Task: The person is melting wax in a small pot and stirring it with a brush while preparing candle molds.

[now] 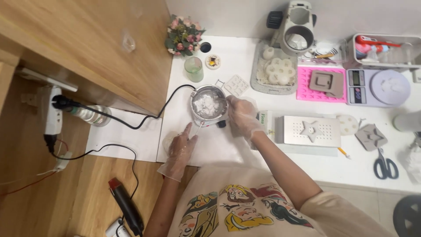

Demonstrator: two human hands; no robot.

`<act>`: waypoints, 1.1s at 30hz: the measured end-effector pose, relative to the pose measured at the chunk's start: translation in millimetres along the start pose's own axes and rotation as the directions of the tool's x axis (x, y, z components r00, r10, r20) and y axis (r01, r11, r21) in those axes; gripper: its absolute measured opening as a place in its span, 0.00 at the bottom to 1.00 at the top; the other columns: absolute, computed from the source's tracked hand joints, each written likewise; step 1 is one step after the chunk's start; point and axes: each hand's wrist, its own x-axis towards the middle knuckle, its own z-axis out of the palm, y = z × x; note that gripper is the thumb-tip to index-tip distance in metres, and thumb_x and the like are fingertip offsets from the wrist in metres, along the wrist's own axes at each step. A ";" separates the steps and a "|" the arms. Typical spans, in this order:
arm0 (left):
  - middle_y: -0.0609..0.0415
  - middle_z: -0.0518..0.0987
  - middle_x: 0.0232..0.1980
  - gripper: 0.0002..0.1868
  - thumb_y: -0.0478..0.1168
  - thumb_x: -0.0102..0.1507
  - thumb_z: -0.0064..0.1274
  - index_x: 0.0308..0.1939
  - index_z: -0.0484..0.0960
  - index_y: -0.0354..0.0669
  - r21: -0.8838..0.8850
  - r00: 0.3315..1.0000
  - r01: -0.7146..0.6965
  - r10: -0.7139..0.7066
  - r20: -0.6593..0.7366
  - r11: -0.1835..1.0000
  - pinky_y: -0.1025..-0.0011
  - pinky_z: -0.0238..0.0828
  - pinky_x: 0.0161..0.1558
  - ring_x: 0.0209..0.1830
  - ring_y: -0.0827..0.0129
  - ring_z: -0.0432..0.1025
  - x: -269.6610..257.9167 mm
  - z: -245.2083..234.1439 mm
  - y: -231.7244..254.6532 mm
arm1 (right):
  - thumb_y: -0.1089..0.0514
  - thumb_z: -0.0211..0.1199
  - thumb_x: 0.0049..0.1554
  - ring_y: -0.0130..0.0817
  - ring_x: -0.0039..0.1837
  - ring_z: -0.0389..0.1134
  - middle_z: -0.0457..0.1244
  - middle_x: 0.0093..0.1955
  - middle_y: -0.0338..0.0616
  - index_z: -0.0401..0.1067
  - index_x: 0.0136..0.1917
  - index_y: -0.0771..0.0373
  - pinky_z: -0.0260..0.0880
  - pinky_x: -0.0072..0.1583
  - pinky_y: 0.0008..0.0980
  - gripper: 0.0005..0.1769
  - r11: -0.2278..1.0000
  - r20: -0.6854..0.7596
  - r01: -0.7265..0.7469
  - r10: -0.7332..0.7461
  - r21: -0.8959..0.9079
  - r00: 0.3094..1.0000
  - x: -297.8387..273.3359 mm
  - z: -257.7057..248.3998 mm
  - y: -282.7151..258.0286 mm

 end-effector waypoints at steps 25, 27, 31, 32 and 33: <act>0.32 0.83 0.37 0.35 0.49 0.64 0.53 0.75 0.65 0.50 0.038 0.999 0.034 -0.033 -0.027 0.999 0.53 0.74 0.46 0.40 0.43 0.79 -6.0 -7.4 6.0 | 0.57 0.57 0.62 0.56 0.44 0.70 0.68 0.42 0.61 0.76 0.54 0.64 0.70 0.49 0.48 0.12 0.970 -0.117 0.173 -0.154 0.169 0.981 3.0 17.7 -0.3; 0.33 0.83 0.39 0.34 0.49 0.64 0.54 0.74 0.66 0.48 0.019 0.998 -0.021 0.022 -0.060 1.000 0.53 0.73 0.48 0.42 0.42 0.78 -4.4 -7.2 3.2 | 0.57 0.55 0.63 0.55 0.43 0.70 0.68 0.39 0.60 0.76 0.52 0.65 0.70 0.50 0.48 0.12 0.990 -0.040 0.058 -0.054 0.126 0.998 8.4 28.9 12.5; 0.34 0.83 0.41 0.35 0.49 0.63 0.53 0.75 0.64 0.51 0.030 0.999 0.009 -0.008 -0.036 1.000 0.54 0.74 0.48 0.42 0.44 0.79 -5.5 -7.6 6.4 | 0.58 0.55 0.62 0.49 0.41 0.72 0.69 0.36 0.57 0.77 0.48 0.66 0.71 0.49 0.44 0.12 0.968 -0.012 -0.047 0.052 0.245 0.999 11.5 44.9 15.2; 0.34 0.83 0.41 0.35 0.50 0.63 0.53 0.74 0.65 0.52 0.042 0.999 0.013 -0.012 -0.039 0.999 0.53 0.74 0.49 0.43 0.43 0.79 -5.6 -6.1 5.3 | 0.59 0.55 0.61 0.45 0.40 0.72 0.70 0.35 0.55 0.77 0.46 0.68 0.71 0.47 0.41 0.13 0.903 0.025 -0.114 0.114 0.414 0.993 12.4 52.3 17.8; 0.34 0.83 0.42 0.34 0.50 0.64 0.54 0.74 0.66 0.52 0.055 0.999 0.018 -0.016 -0.042 0.998 0.53 0.73 0.49 0.45 0.43 0.78 -5.6 -4.7 4.3 | 0.60 0.55 0.60 0.40 0.38 0.72 0.70 0.34 0.53 0.77 0.45 0.71 0.72 0.44 0.38 0.13 0.804 0.072 -0.180 0.169 0.566 0.983 13.2 59.6 20.3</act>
